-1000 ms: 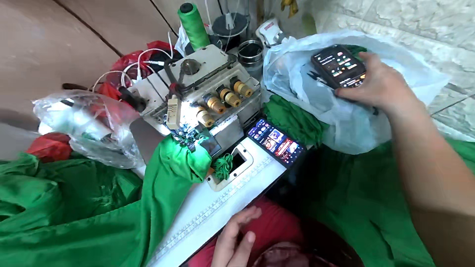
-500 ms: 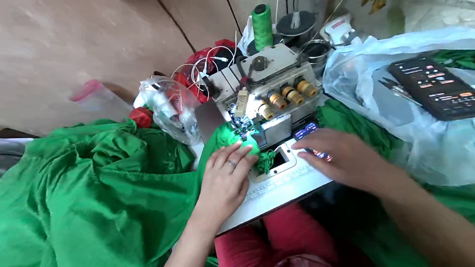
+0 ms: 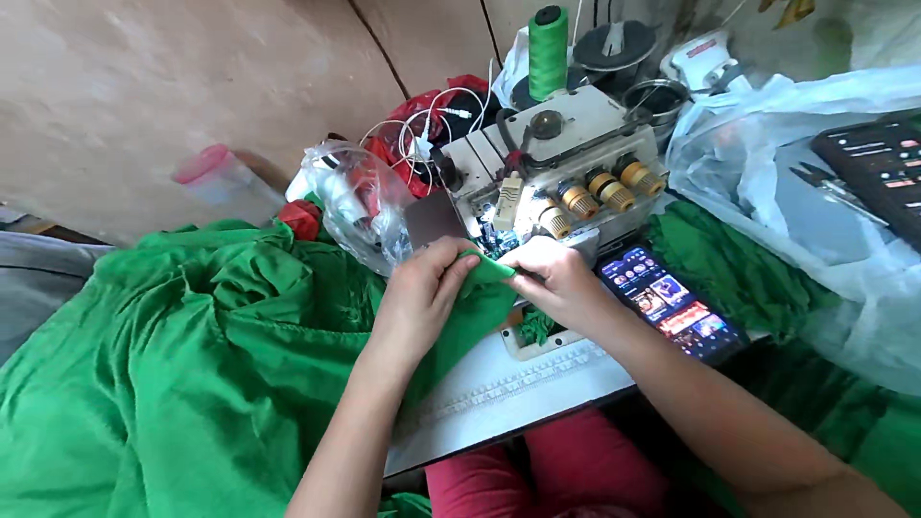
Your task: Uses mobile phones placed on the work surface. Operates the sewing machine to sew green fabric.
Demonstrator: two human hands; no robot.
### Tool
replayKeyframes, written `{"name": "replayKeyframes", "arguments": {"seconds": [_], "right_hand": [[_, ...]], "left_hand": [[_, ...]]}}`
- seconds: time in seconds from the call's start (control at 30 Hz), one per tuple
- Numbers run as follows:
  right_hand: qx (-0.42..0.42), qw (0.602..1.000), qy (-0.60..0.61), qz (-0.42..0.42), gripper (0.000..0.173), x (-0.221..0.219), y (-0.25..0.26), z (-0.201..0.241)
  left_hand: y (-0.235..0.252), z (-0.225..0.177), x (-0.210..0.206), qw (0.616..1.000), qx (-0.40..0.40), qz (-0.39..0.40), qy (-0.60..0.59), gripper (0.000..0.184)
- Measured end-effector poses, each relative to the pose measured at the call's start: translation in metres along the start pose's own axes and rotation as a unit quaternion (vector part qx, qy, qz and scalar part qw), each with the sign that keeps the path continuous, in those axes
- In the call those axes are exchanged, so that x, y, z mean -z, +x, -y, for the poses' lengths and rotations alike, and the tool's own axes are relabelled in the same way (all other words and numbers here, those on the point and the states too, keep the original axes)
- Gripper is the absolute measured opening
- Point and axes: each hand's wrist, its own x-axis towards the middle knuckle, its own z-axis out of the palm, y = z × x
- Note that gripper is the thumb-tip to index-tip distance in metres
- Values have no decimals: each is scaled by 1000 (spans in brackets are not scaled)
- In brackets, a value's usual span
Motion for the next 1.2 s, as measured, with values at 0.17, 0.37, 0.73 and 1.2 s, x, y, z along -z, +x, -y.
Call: {"name": "replayKeyframes", "arguments": {"seconds": [0.17, 0.37, 0.73, 1.2], "right_hand": [[-20, 1000, 22, -5, 11, 1, 2, -2], [28, 998, 35, 38, 21, 2, -2, 1], [29, 977, 113, 178, 32, 19, 11, 16], [64, 978, 72, 185, 40, 29, -16, 48]], "left_hand": [[4, 8, 13, 981, 59, 95, -159, 30], [-3, 10, 7, 995, -70, 36, 67, 48], [4, 20, 37, 987, -88, 131, -29, 15], [-7, 52, -24, 995, -75, 48, -48, 25]]}}
